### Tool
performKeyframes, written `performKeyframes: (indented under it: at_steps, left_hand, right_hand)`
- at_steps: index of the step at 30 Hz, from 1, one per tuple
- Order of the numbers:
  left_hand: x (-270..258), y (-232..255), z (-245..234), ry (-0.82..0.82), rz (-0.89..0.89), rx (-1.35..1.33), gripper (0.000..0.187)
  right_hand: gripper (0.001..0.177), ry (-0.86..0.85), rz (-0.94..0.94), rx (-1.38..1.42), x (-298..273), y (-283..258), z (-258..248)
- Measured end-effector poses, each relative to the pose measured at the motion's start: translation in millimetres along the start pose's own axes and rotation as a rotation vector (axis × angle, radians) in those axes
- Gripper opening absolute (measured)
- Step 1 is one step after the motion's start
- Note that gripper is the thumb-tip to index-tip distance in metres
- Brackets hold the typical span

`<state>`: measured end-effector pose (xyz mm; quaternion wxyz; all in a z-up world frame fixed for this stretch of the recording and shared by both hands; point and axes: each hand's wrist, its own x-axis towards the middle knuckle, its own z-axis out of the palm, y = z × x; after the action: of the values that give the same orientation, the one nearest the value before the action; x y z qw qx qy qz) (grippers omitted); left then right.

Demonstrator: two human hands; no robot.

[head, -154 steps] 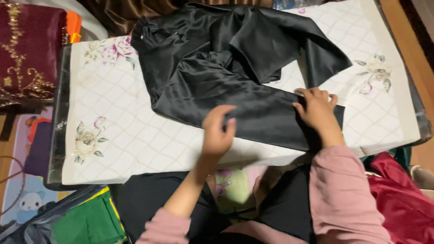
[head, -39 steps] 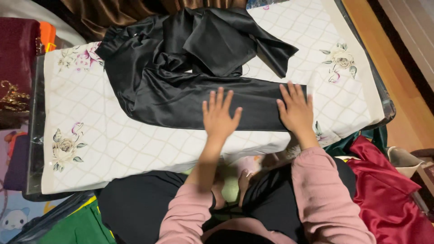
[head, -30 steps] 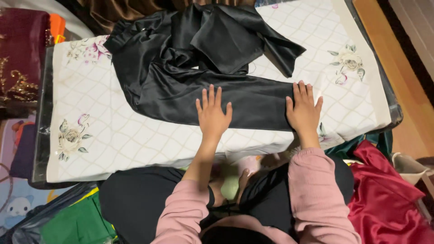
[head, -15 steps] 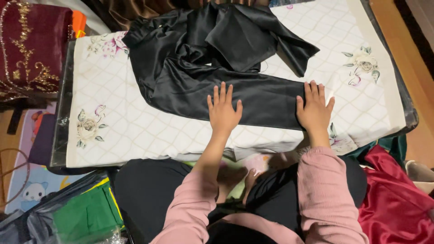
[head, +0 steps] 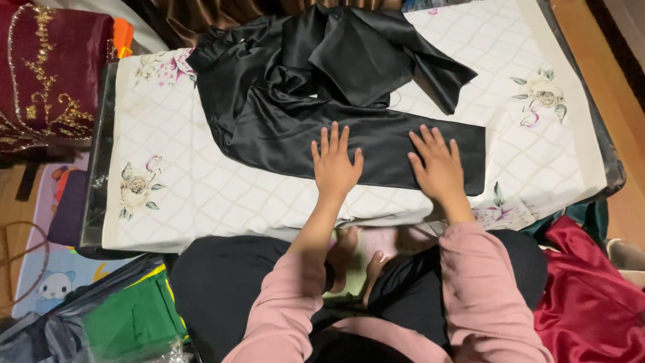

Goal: Folding a black satin garment on a flat surface

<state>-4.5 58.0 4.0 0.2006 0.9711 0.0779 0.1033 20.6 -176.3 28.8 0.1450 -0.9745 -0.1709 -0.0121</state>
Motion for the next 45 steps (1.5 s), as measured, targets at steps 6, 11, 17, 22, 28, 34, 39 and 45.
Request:
performKeyframes:
  at_steps: [6, 11, 17, 22, 28, 34, 39, 45]
  left_hand:
    - [-0.2, 0.7, -1.8, 0.039, 0.020, -0.001, 0.062]
    - [1.9, 0.5, 1.4, 0.081, 0.040, -0.013, 0.061]
    - [4.2, -0.9, 2.6, 0.093, 0.047, -0.026, 0.060]
    - [0.8, 1.5, -2.8, 0.079, 0.048, -0.011, 0.060]
    - [1.5, -14.0, 5.0, 0.059, 0.238, -0.080, 0.043]
    - [5.9, -55.8, -27.1, -0.049, 0.173, 0.013, 0.054]
    - [2.9, -96.2, -29.9, 0.083, -0.046, 0.084, 0.057]
    - [-3.5, -83.7, -35.7, 0.162, -0.009, 0.085, 0.057]
  right_hand:
    - [0.049, 0.201, 0.020, -0.184, 4.0, -3.2, 21.4]
    - [0.053, 0.141, -0.153, -0.087, 7.8, -45.6, 12.6]
    - [0.053, -0.008, -0.098, -0.036, 22.6, -36.5, 16.0]
    - [0.054, 0.028, -0.073, -0.056, 16.0, -50.0, 14.0]
    - [0.056, -0.015, -0.175, 0.153, 14.1, -69.6, 23.6]
    - [0.053, 0.057, -0.046, -0.115, 19.4, -28.5, 20.5]
    - [0.066, 0.246, 0.197, -0.121, 32.0, -22.7, 41.4]
    - [0.061, 0.051, -0.183, 0.057, 35.4, -121.4, 35.6]
